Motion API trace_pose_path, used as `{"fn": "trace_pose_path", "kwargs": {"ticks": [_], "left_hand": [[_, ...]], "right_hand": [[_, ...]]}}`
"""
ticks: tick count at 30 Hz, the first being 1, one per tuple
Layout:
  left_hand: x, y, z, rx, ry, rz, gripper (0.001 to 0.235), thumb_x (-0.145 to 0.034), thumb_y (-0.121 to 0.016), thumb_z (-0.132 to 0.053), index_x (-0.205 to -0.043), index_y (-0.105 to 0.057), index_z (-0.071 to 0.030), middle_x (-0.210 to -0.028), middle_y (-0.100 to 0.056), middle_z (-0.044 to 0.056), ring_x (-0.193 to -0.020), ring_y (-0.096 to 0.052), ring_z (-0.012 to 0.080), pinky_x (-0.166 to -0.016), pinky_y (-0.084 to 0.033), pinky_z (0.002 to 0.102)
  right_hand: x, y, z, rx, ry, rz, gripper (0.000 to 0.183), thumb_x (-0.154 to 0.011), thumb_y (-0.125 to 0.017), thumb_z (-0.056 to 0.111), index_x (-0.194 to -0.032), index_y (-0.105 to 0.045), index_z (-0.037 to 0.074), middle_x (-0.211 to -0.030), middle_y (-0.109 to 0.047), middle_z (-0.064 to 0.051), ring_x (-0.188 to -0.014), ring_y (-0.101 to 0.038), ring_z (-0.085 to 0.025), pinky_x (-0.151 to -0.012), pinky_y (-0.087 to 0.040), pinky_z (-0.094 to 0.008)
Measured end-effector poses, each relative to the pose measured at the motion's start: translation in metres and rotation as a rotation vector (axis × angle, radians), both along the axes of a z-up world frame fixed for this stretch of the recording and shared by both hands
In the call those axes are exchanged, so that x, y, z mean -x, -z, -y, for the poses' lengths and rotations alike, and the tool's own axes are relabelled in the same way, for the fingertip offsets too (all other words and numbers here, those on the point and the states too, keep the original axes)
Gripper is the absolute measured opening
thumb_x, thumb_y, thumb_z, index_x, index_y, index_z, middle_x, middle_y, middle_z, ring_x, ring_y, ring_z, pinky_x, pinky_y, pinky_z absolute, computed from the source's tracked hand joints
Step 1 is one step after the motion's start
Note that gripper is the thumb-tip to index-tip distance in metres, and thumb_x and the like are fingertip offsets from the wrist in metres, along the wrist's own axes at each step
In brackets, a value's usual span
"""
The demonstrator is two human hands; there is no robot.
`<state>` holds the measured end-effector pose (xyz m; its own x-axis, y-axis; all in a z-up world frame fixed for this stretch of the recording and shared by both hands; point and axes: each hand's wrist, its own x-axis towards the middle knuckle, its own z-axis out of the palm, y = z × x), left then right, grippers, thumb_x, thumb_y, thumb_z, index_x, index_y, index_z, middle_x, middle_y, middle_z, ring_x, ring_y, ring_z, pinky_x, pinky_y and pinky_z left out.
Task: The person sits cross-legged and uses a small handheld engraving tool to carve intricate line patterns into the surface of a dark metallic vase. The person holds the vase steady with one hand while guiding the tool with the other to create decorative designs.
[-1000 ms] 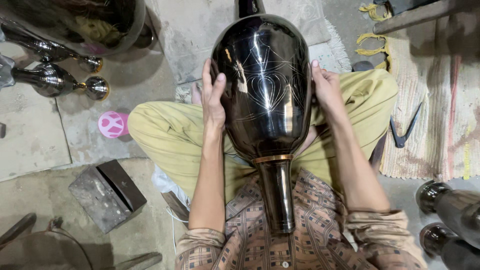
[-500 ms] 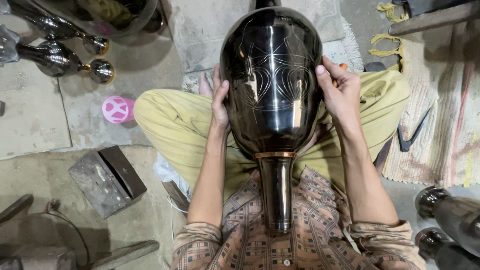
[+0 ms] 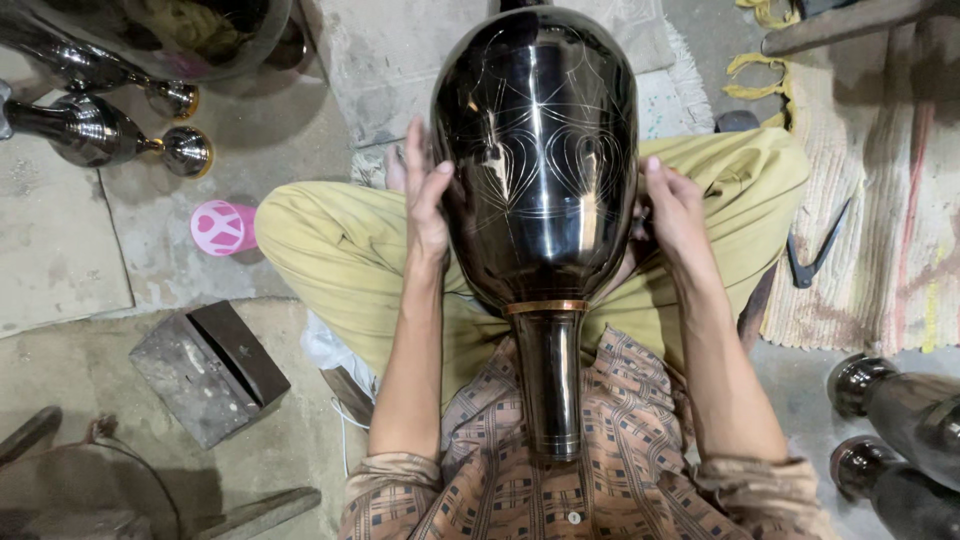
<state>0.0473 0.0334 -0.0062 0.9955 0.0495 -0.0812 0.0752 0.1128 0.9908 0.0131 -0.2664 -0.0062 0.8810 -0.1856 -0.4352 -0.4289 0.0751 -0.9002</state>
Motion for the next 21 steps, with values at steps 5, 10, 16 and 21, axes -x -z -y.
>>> {"fn": "trace_pose_path", "kwargs": {"ticks": [5,10,16,21], "left_hand": [[0.011,-0.003,0.003,-0.36,-0.028,-0.087,0.079,-0.098,-0.05,-0.043,-0.164,-0.03,-0.005,-0.174,-0.02,0.023,-0.161,0.003,0.0376,-0.129,-0.004,0.049],[0.007,0.047,-0.016,0.3,-0.045,-0.05,0.088,-0.096,-0.05,-0.033,-0.163,0.002,-0.009,-0.173,-0.011,0.022,-0.161,-0.013,0.0353,-0.129,-0.015,0.043],[0.004,0.067,-0.03,-0.225,-0.052,0.005,0.081,-0.099,-0.045,-0.027,-0.164,-0.008,0.002,-0.175,-0.005,0.024,-0.163,-0.005,0.0315,-0.132,-0.006,0.039],[0.002,0.012,-0.022,-0.135,0.006,-0.144,0.077,-0.09,-0.042,-0.031,-0.159,-0.031,0.002,-0.174,-0.001,0.021,-0.157,-0.024,0.0369,-0.127,-0.023,0.045]], "right_hand": [[-0.016,0.0,-0.015,0.175,0.039,0.071,0.062,-0.117,-0.053,0.047,-0.084,-0.068,-0.005,-0.064,-0.051,0.003,-0.055,-0.037,-0.008,-0.051,-0.031,-0.028],[-0.013,-0.05,-0.029,0.541,-0.085,0.357,0.05,-0.114,-0.053,0.044,-0.111,-0.076,0.0,-0.063,-0.053,0.001,-0.061,-0.045,-0.007,-0.056,-0.04,-0.028],[-0.022,-0.073,-0.021,0.451,-0.13,0.305,0.054,-0.115,-0.056,0.045,-0.105,-0.071,-0.006,-0.061,-0.051,-0.004,-0.056,-0.044,-0.012,-0.054,-0.038,-0.033],[-0.028,-0.02,-0.002,0.234,0.015,0.165,0.061,-0.11,-0.053,0.052,-0.126,-0.075,-0.003,-0.065,-0.056,-0.001,-0.055,-0.049,-0.013,-0.054,-0.04,-0.035]]}}
